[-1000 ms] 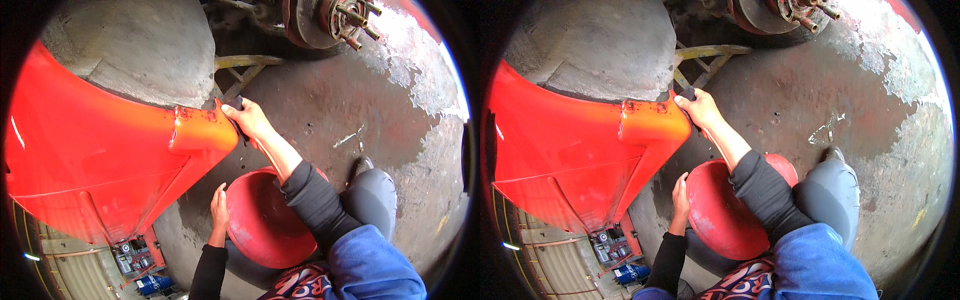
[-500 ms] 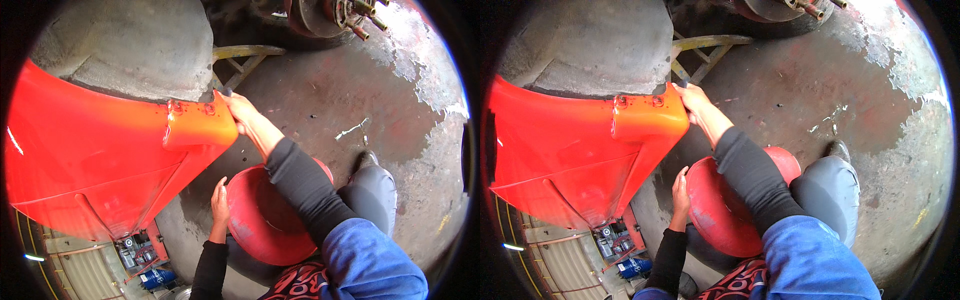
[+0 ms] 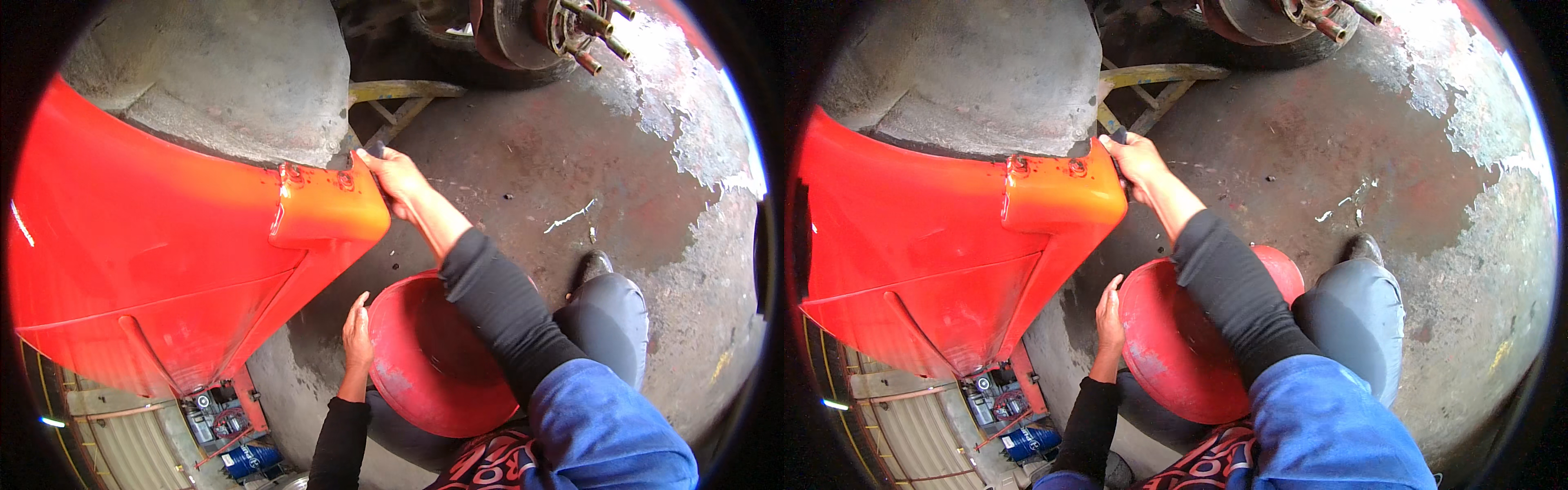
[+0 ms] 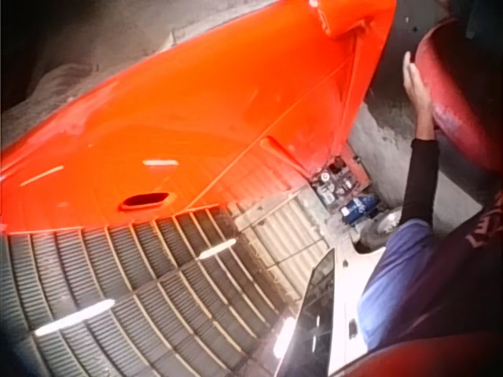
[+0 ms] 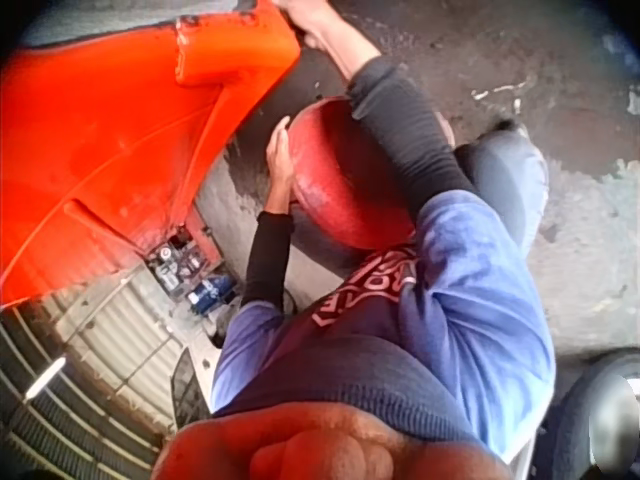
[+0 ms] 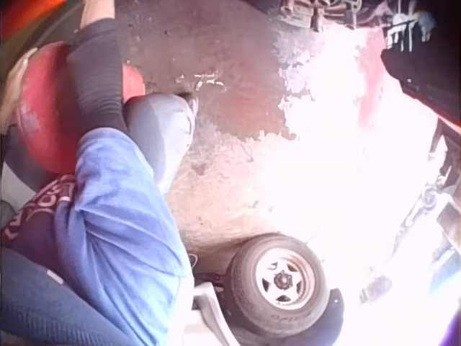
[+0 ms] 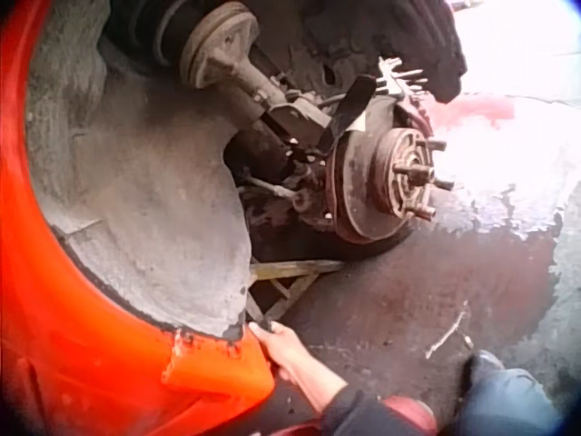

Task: The person sands a red car fender with a sanding block, repeatedly dipping the block into a red bucket of water. The person works on the fender's edge and lower area, maintaining a kneeling position throughout.

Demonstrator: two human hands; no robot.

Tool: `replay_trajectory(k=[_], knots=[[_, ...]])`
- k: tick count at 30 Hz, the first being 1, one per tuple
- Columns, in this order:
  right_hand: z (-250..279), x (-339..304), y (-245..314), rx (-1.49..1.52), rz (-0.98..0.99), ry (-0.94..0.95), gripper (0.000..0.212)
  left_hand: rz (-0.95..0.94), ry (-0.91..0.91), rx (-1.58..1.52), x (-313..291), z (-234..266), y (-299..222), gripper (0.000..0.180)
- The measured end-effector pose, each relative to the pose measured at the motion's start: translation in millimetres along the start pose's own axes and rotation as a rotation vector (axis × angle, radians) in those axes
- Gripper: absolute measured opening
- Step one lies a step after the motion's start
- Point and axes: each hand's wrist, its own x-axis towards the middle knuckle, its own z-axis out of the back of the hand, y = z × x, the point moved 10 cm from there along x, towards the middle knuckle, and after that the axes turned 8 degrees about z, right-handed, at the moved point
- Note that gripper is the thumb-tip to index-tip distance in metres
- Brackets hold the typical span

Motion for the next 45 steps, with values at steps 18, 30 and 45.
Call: replay_trajectory(k=[18, 30, 45], knots=[[0.8, -18.6, -2.0, 0.178, -0.148, 0.273, 0.063, 0.057, -0.038, -0.037, 0.3, 4.9, 10.9, 0.047], [46.1, -11.3, 13.7, -0.188, 0.046, -0.154, 0.02, 0.054, -0.052, -0.053, 0.6, 6.5, 16.6, 0.046], [8.8, -14.7, -27.4, 0.219, -0.1, -0.079, 0.03, 0.027, -0.066, -0.037, -0.8, 6.3, 12.4, 0.044]])
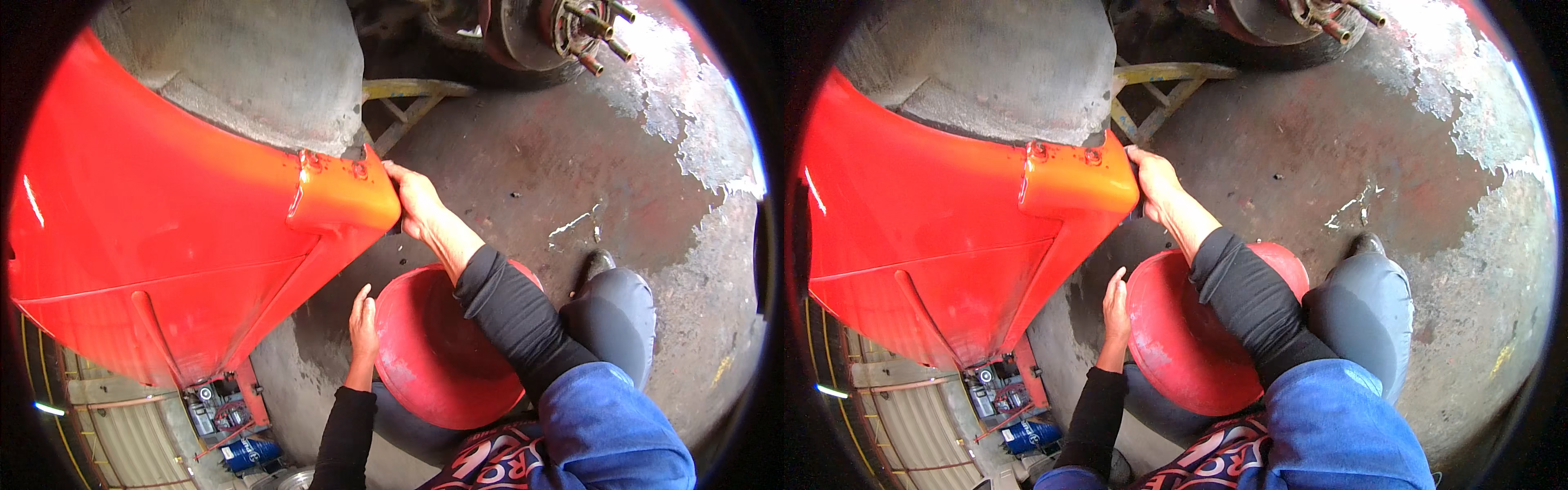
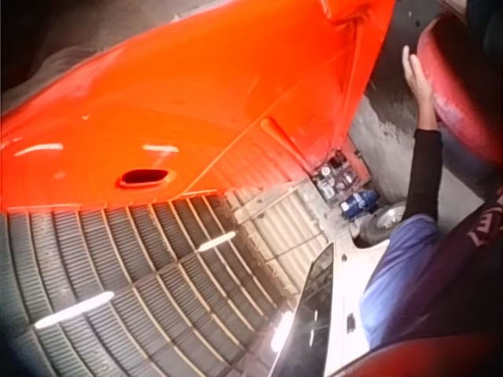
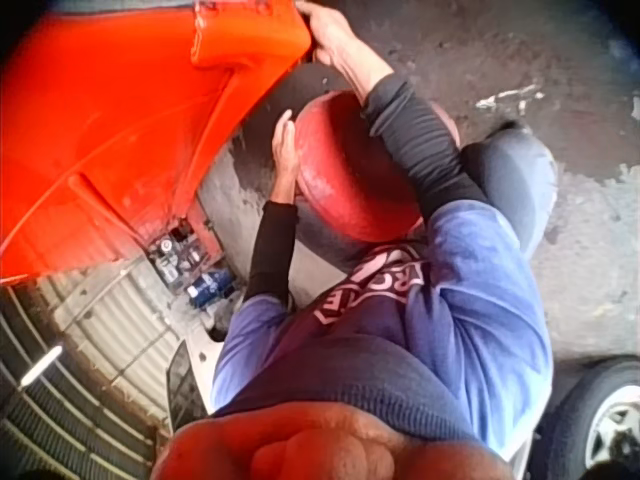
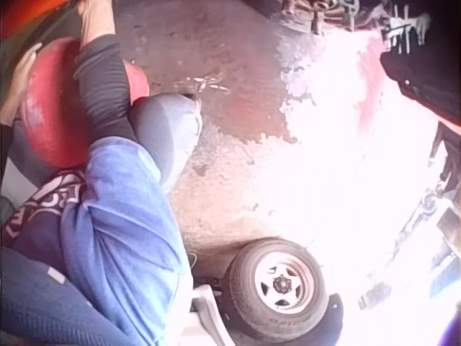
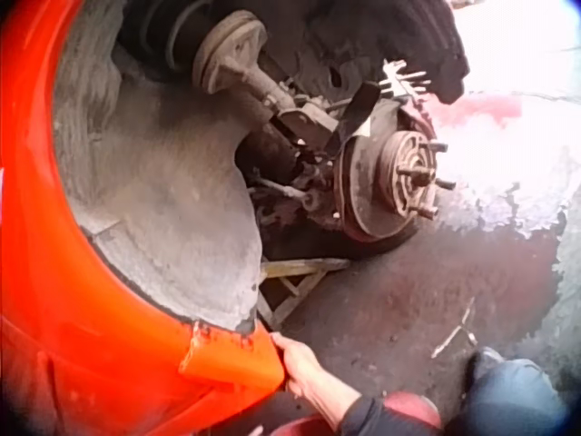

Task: The person sands a red car fender with a sanding block, repeatedly dipping the block into a red bucket of water. The person works on the fender's edge and lower area, maintaining a kneeling position throughout.

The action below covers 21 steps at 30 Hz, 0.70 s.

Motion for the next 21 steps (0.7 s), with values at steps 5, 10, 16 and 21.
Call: replay_trajectory(k=[5, 10, 16, 21], knots=[[4.5, 2.1, 19.3, 0.044, 0.12, -0.039, 0.029, 0.008, 0.016, 0.024, 3.0, -1.1, 2.1, 0.044], [9.1, -3.7, 4.6, -0.277, -0.026, -0.053, 0.024, -0.002, 0.02, -0.001, 3.1, -0.6, 2.0, 0.044], [-2.4, -3.2, 33.1, -0.147, 0.236, 0.089, 0.025, 0.089, -0.056, 0.077, 2.3, 4.1, 2.3, 0.043], [2.1, 2.2, 48.4, -0.473, 0.291, 0.014, 0.028, -0.021, -0.057, 0.054, -2.3, 4.1, -2.1, 0.042]])
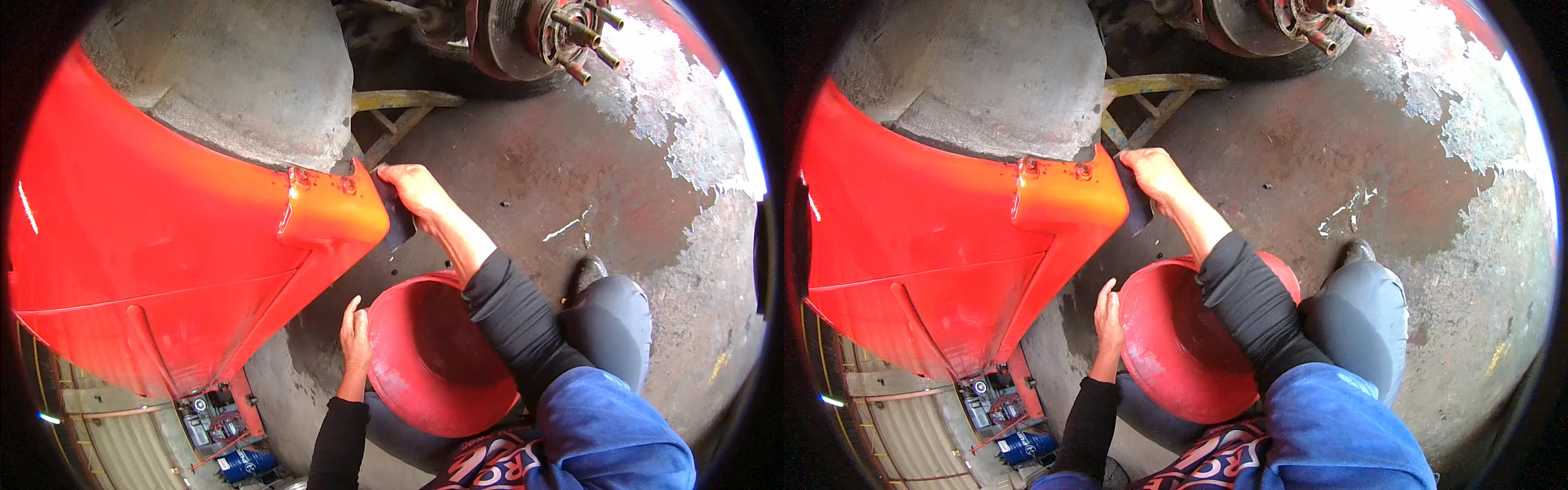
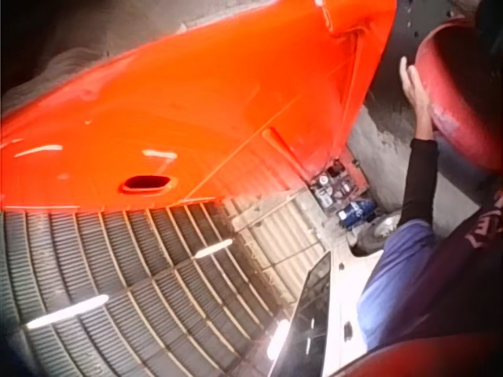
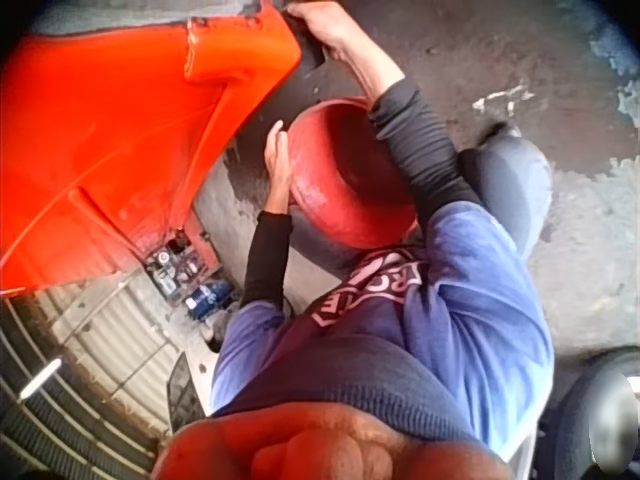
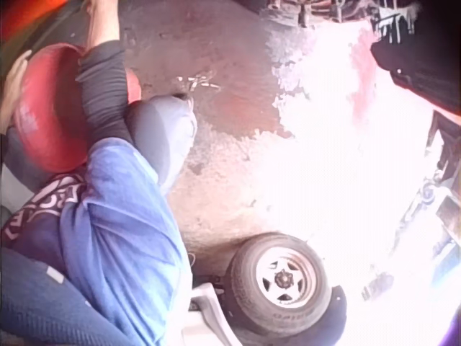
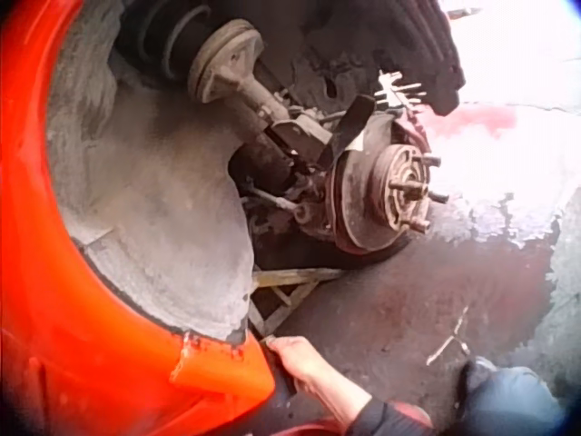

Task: The person sands a red car fender with a sanding block, repeatedly dipping the block into a red bucket of water. The person works on the fender's edge and lower area, maintaining a kneeling position throughout.

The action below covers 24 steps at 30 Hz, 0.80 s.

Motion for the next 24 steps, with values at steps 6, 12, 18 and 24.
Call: replay_trajectory(k=[6, 12, 18, 24], knots=[[4.5, -19.6, 8.1, -0.29, 0.063, -0.012, 0.025, 0.043, -0.081, -0.08, 0.1, 7.2, -1.2, 0.034], [43.5, -31.0, -1.0, 0.052, -0.07, -0.075, 0.026, -0.47, -0.174, -0.025, -62.7, -14.0, -105.1, 0.015], [36.6, -35.0, -26.7, 0.442, -0.318, -0.131, 0.021, 0.636, 1.045, -0.567, -164.9, -256.8, -3.5, 0.024], [53.6, -35.0, -42.0, 0.388, -0.36, -0.136, 0.02, 1.177, 0.681, -1.337, -140.7, -251.6, -5.6, 0.028]])
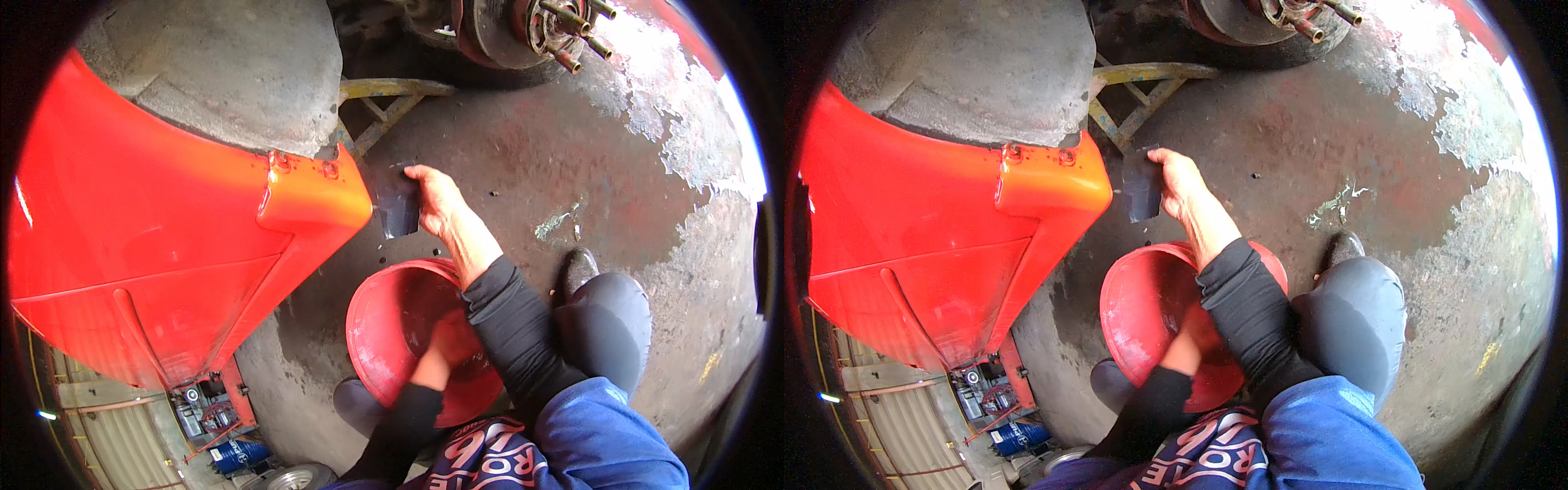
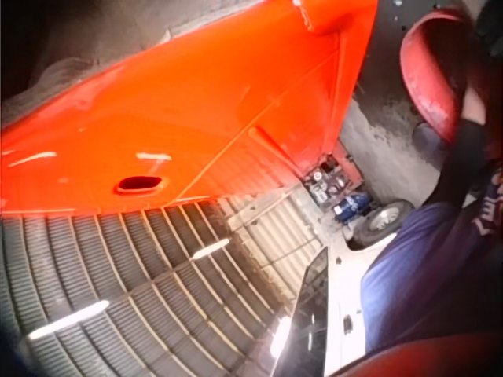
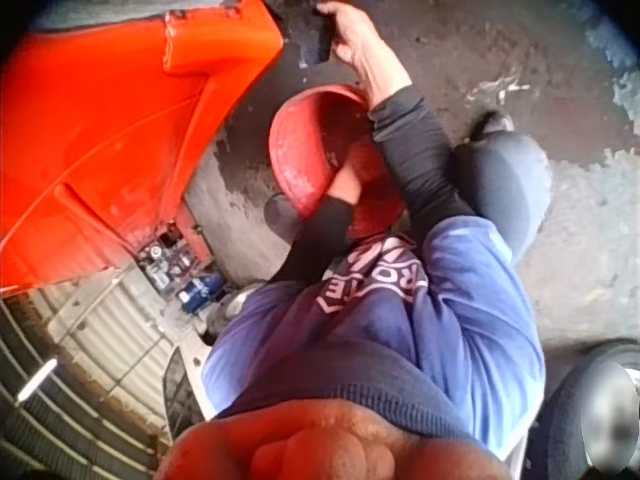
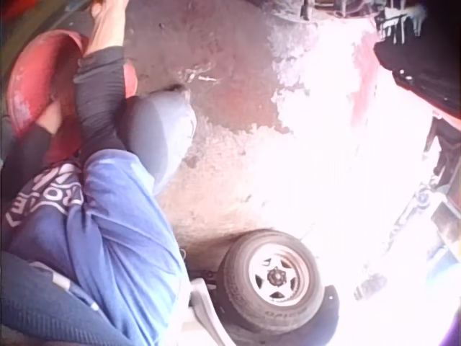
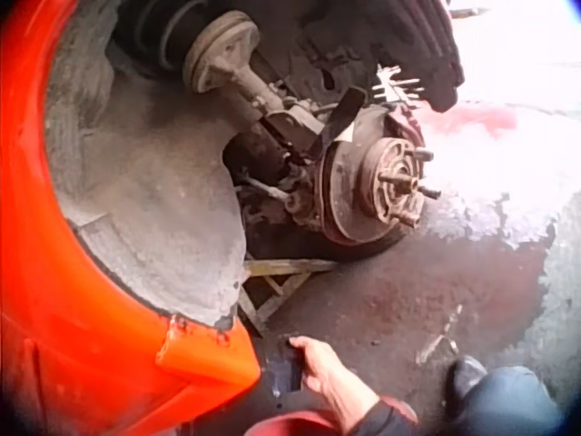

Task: The person sands a red car fender with a sanding block, repeatedly dipping the block into a red bucket of water. The person works on the fender's edge and lower area, maintaining a kneeling position throughout.

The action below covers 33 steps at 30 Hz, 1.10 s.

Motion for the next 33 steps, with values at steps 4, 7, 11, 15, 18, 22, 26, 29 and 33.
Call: replay_trajectory(k=[4, 7, 11, 15, 18, 22, 26, 29, 33], knots=[[-15.2, -3.4, 8.8, -0.116, 0.1, -0.027, 0.024, -0.494, 0.607, 0.079, -163.8, -131.4, -135.7, 0.031], [-74.9, -20.3, 16.9, -0.044, 0.287, 0.283, 0.028, -0.81, 0.385, 0.518, -242.8, -185.0, -192.1, 0.051], [-87.1, -26.4, 18.4, -0.49, 0.589, 0.154, 0.038, -0.967, 0.147, 1.131, -265.2, -224.0, -205.8, 0.048], [-71.7, -1.2, -35.7, -0.032, 0.168, 0.101, 0.036, -1.211, -0.374, 1.549, -265.9, -177.1, -216.8, 0.034], [-71.8, 2.4, -18.7, -0.069, 0.31, 0.076, 0.033, -1.125, -0.55, 1.658, -244.8, -100.4, -210.7, 0.033], [-83.4, -5.5, -2.7, 0.085, 0.221, 0.069, 0.03, -0.989, -0.614, 1.642, -186.6, -9.3, -201.4, 0.042], [-65.8, -24.8, 25.8, -0.46, 0.391, -0.133, 0.034, -1.057, -0.709, 1.565, -175.0, 28.0, -206.7, 0.041], [-67.7, -17.3, 12.9, -0.373, 0.321, -0.083, 0.033, -1.029, -0.656, 1.527, -172.1, 29.5, -209.3, 0.041], [-65.0, -3.2, 11.8, -0.129, 0.358, -0.064, 0.033, -1.004, -0.673, 1.491, -172.4, 26.8, -209.5, 0.042]])
